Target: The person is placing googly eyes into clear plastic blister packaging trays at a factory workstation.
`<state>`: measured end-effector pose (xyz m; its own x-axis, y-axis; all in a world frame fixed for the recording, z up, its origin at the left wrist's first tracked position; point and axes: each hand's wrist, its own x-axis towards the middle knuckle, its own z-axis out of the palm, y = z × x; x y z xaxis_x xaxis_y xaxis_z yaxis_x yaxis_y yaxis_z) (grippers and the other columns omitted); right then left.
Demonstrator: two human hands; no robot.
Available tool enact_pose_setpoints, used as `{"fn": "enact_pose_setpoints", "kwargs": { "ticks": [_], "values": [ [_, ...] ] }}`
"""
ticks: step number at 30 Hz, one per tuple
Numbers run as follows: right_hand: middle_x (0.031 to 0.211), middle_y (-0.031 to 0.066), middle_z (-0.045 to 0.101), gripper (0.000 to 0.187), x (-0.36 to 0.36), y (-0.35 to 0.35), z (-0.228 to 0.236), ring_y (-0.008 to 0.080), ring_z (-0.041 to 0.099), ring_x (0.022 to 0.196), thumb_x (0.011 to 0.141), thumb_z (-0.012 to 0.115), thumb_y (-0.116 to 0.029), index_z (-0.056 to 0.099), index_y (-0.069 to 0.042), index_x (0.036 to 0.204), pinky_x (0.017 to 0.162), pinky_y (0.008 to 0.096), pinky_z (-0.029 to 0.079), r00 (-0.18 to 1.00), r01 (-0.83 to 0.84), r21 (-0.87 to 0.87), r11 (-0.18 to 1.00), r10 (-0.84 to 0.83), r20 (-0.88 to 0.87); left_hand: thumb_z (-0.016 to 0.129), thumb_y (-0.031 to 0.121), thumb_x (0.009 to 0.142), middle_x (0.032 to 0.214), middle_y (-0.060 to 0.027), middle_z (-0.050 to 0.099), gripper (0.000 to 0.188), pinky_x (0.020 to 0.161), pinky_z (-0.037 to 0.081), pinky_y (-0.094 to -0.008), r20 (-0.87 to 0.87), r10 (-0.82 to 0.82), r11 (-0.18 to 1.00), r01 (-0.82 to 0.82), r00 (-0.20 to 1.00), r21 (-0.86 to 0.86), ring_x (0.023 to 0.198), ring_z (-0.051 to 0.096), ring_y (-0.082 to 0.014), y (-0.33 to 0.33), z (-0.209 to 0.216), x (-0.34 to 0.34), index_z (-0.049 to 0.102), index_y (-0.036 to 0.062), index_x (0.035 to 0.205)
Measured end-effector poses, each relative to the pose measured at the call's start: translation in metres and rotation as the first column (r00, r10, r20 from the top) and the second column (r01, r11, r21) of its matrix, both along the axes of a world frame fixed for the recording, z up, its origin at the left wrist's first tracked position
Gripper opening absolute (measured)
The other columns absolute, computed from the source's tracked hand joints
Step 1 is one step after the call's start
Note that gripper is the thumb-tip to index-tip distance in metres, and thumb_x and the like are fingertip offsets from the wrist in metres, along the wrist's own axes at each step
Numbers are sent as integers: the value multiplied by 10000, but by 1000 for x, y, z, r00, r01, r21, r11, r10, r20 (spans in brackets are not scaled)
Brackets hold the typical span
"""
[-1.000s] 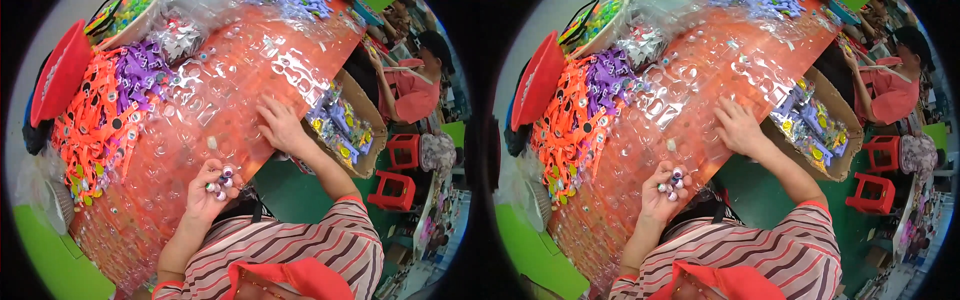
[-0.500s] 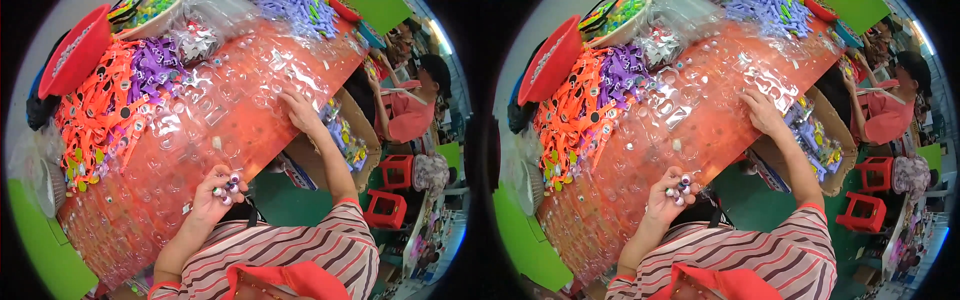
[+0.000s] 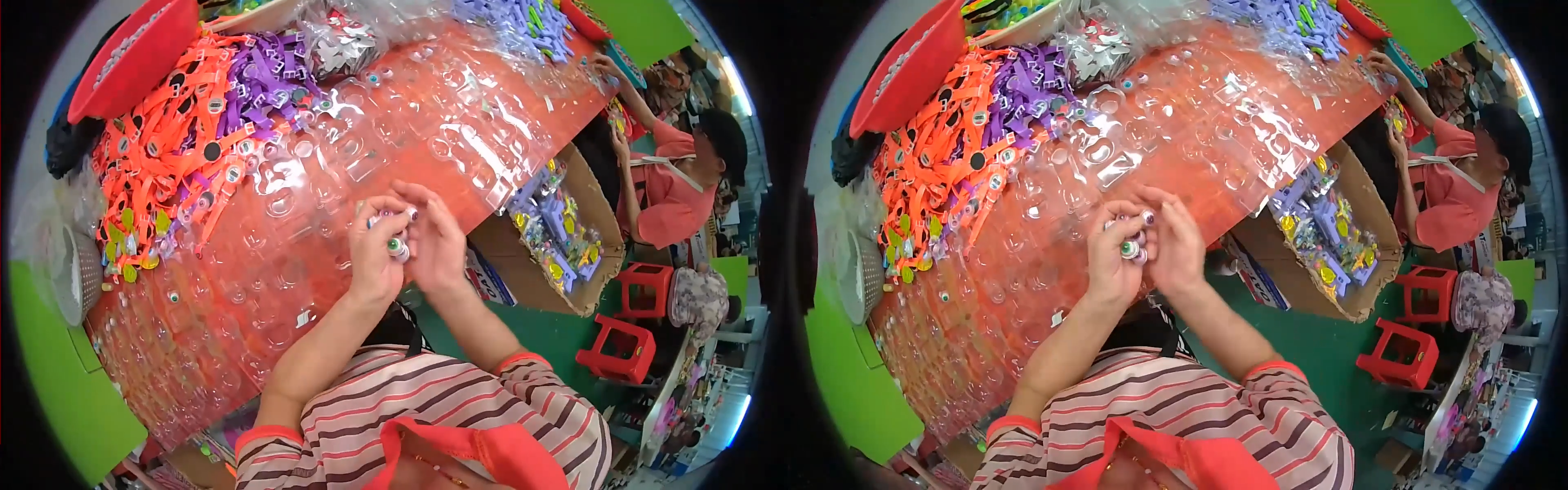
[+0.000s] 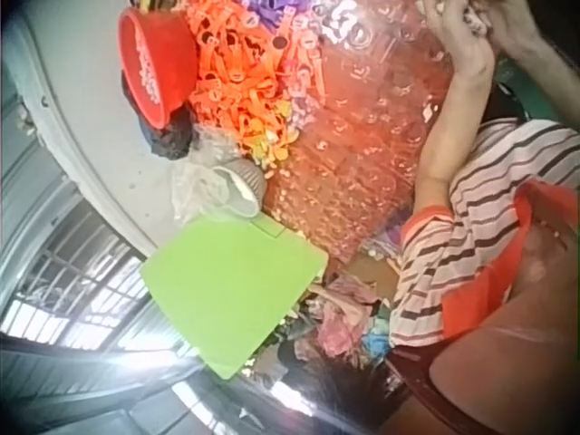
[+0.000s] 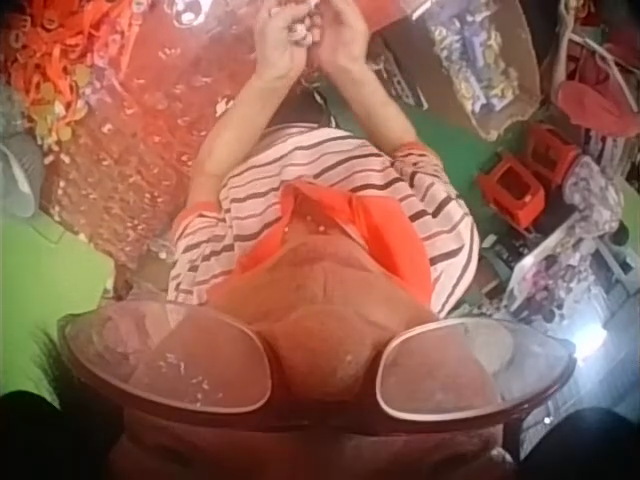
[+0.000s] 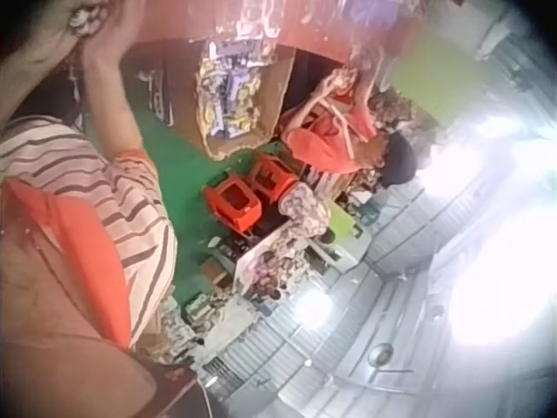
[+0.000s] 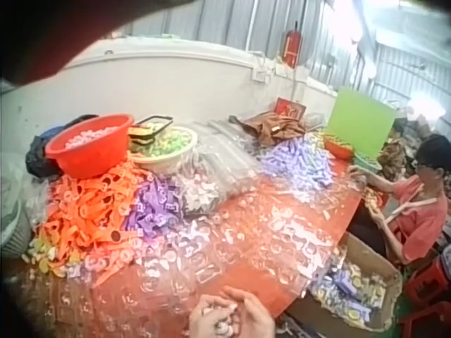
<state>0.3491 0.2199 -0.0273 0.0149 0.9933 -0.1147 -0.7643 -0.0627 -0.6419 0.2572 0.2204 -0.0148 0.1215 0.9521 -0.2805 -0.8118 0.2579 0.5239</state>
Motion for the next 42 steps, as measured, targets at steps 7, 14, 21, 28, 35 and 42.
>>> {"fn": "enact_pose_setpoints", "kwargs": {
  "ticks": [7,14,21,28,35,42],
  "values": [
    [1226,195,528,369,-26,14,2,288,520,1124,952,414,-257,497,23,1178,1001,395,398,949,61,-98,993,-88,-303,461,-129,685,854,-62,594,171,544,407,-197,-334,252,946,-159,908,284,637,510,-81,10,5,3,553,1,749],
    [1050,109,586,322,-37,28,-7,186,571,923,924,460,-250,541,3,1105,759,275,482,916,-36,-298,954,-88,-392,461,-117,696,833,-71,589,144,704,450,-260,-332,298,927,-190,895,322,786,552,-133,25,8,-14,539,0,727],
    [865,66,598,112,-20,45,-4,146,580,728,871,536,-89,569,-37,965,441,202,380,865,-216,-187,958,99,-492,526,-134,675,895,-153,600,189,646,485,-339,325,123,990,-139,937,26,750,566,-244,52,37,-29,530,17,789],
    [933,128,594,183,59,102,5,174,588,757,866,517,9,518,-3,1050,396,195,340,978,110,-148,983,-133,-159,563,-47,752,929,-143,615,173,692,487,-380,419,-12,999,26,908,-28,910,578,-307,12,30,-71,609,40,894],
    [892,120,603,217,97,157,-20,190,597,731,809,493,96,566,30,1003,522,262,472,904,300,36,953,-296,309,533,-53,777,947,-145,620,165,679,492,-391,345,47,992,-4,937,-125,921,582,-299,-36,10,-89,592,52,889],
    [893,99,611,206,99,172,-32,167,610,756,793,519,109,593,26,967,579,271,504,836,361,201,911,-411,363,522,-56,780,943,-146,628,177,673,487,-386,338,35,991,10,940,-130,917,584,-296,-50,0,-97,596,53,898]
  ]
}}
